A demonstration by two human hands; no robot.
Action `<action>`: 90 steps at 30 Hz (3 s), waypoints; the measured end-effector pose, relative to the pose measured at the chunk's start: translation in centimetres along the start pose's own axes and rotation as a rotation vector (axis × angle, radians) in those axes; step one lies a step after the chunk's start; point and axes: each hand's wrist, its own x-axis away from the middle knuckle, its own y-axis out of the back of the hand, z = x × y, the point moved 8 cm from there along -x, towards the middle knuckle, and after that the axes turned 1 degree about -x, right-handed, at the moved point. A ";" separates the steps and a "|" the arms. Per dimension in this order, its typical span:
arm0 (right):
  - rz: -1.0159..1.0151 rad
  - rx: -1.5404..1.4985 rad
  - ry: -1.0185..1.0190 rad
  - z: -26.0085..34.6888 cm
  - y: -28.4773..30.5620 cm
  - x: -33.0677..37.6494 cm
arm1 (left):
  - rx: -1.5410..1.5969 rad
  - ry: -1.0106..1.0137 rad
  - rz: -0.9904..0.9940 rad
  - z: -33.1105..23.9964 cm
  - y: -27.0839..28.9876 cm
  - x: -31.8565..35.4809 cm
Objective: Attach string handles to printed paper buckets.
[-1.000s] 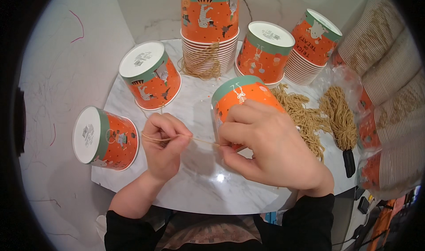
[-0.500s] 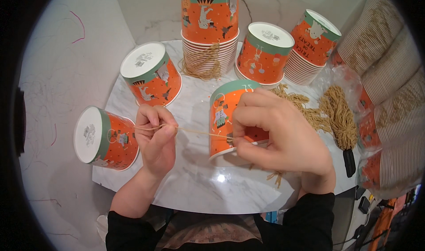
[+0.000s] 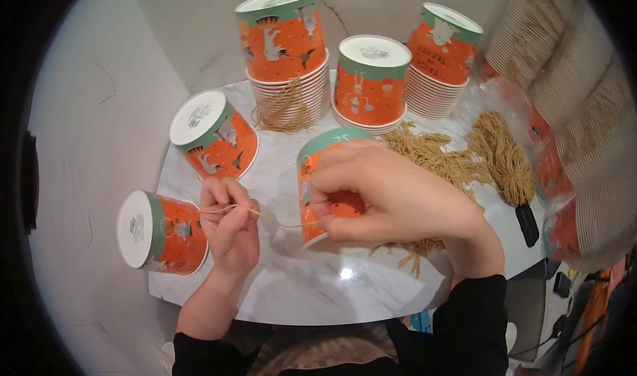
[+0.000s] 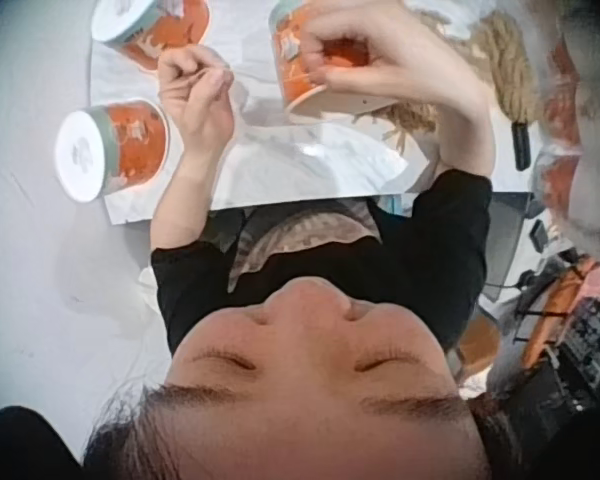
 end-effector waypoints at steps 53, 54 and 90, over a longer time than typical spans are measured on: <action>-0.243 0.162 -0.297 -8.0 5.4 0.8 | 0.019 -0.112 -0.111 -0.7 1.7 0.0; -0.272 0.170 -0.327 -8.6 5.3 0.6 | 0.020 -0.114 -0.115 -0.7 1.7 0.1; -0.218 0.727 0.747 8.3 -13.9 3.1 | -1.505 -0.613 0.264 -1.7 -6.3 3.0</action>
